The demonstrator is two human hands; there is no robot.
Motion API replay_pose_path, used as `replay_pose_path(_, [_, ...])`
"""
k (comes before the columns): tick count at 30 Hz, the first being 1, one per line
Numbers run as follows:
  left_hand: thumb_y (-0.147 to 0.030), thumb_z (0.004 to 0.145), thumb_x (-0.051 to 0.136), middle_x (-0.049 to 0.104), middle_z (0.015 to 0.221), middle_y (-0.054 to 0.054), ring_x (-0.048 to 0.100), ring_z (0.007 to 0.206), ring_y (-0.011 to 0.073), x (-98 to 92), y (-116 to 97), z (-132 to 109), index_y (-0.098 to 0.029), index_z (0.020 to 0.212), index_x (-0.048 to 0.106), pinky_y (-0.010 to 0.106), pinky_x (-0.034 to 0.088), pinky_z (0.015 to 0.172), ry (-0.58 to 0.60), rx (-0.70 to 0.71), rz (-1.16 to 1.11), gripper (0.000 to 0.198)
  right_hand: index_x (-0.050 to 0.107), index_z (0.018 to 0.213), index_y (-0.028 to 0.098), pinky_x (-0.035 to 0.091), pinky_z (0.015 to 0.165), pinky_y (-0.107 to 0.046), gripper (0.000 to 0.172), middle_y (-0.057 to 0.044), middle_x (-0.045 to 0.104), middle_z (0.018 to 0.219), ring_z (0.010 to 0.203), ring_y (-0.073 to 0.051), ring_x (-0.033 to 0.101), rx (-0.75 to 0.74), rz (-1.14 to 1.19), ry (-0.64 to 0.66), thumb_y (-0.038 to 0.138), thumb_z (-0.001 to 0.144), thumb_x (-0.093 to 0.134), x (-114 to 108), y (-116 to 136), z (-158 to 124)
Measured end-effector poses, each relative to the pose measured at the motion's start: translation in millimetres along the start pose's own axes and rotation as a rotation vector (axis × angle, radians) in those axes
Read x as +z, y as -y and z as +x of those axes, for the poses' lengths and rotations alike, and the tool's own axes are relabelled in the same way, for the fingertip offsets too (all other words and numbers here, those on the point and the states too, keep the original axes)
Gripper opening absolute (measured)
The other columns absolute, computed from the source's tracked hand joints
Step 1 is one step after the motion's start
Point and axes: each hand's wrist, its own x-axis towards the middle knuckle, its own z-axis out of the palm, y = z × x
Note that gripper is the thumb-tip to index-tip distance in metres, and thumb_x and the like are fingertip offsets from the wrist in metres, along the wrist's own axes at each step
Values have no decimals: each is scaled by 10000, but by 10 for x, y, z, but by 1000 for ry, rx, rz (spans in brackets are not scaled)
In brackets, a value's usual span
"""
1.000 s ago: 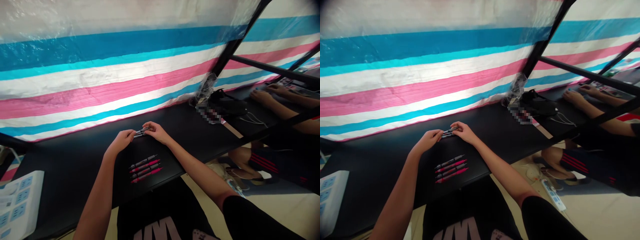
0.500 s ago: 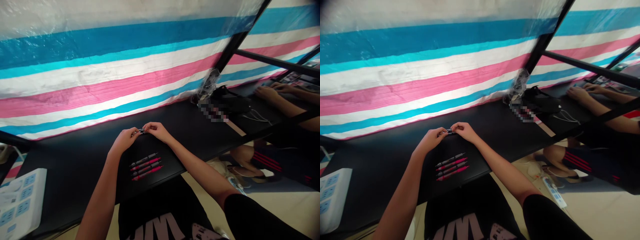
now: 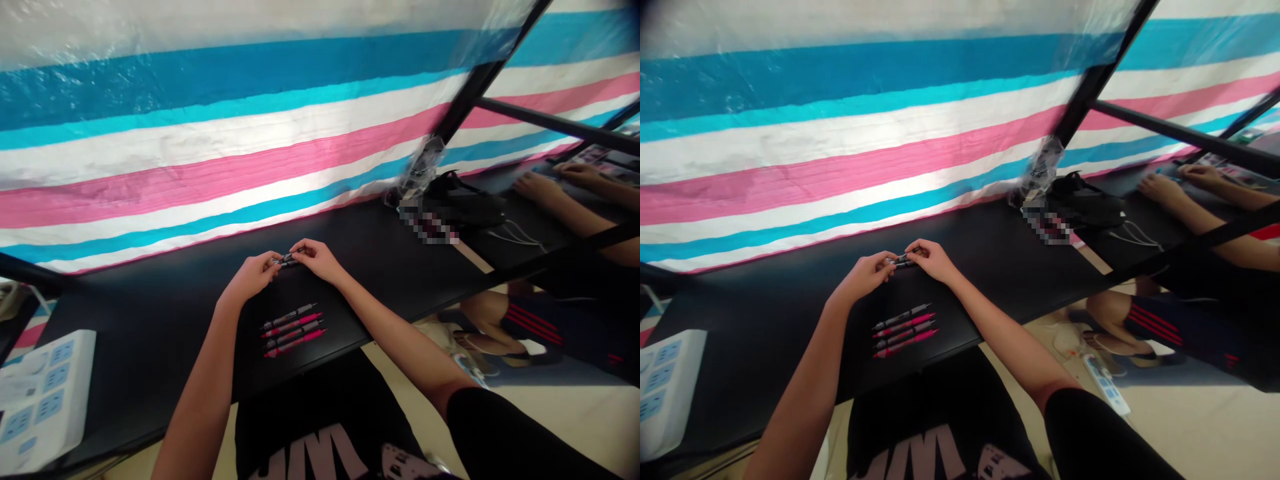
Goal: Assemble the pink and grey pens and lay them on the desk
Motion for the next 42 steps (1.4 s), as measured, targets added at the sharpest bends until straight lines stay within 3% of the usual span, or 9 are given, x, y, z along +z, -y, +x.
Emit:
replay_pose_path(6, [-304,930,548,742,889,76,696,739,187,-9,114,10,-165,1079,642,329,550,718,62,-25,-233,224,684,930,183,502,719,-299,243,-1,670,779,715,-153,635,11,75,43,370,795,762,38,-15,-23])
replay_pose_path(11, [-340,920,565,737,879,71,665,709,180,-25,105,3,-165,1104,654,334,540,719,36,-9,-198,269,623,999,203,490,653,-283,374,17,655,774,663,-141,613,54,147,35,426,757,799,68,-24,-13])
replay_pose_path(16, [-417,894,629,717,808,47,633,687,185,-29,47,-3,-175,1058,700,302,481,653,5,-18,-73,301,641,834,179,448,632,-284,317,16,619,680,623,-134,566,52,41,30,462,788,776,33,24,-15])
replay_pose_path(20, [-443,921,598,668,692,17,568,612,164,-46,25,-6,-182,969,724,282,417,599,-36,-15,-4,294,671,896,191,473,688,-289,325,11,653,797,688,-134,587,25,164,-15,412,720,833,16,43,-11])
replay_pose_path(27, [-432,929,580,642,659,12,565,603,160,-93,76,-14,-181,923,718,272,399,584,-77,-24,-27,287,686,895,194,449,632,-260,307,39,600,694,628,-108,545,58,391,-166,381,717,851,-43,59,10])
replay_pose_path(32, [-437,936,580,647,671,15,574,614,162,-106,120,-11,-184,920,707,269,401,585,-81,-20,-41,283,607,874,214,488,644,-257,364,-24,697,914,757,-139,649,69,484,-296,431,699,839,-149,133,36])
replay_pose_path(34, [-439,934,584,647,672,15,572,610,162,-99,125,-11,-185,915,706,270,403,583,-83,-17,-43,282,566,878,222,509,653,-263,355,-26,700,906,791,-157,679,70,475,-307,433,721,805,-156,133,37])
replay_pose_path(38, [-438,927,591,656,680,20,576,611,163,-71,107,-15,-184,915,708,271,411,583,-83,-21,-52,280,539,876,228,491,544,-263,209,57,551,670,559,-122,596,109,437,-165,382,821,669,-61,83,4])
replay_pose_path(42, [-429,927,579,664,676,23,582,605,167,-31,71,-18,-186,921,715,278,416,585,-58,-21,-38,279,613,967,209,360,410,-236,238,37,610,784,410,-52,423,148,333,52,391,830,681,85,39,-48])
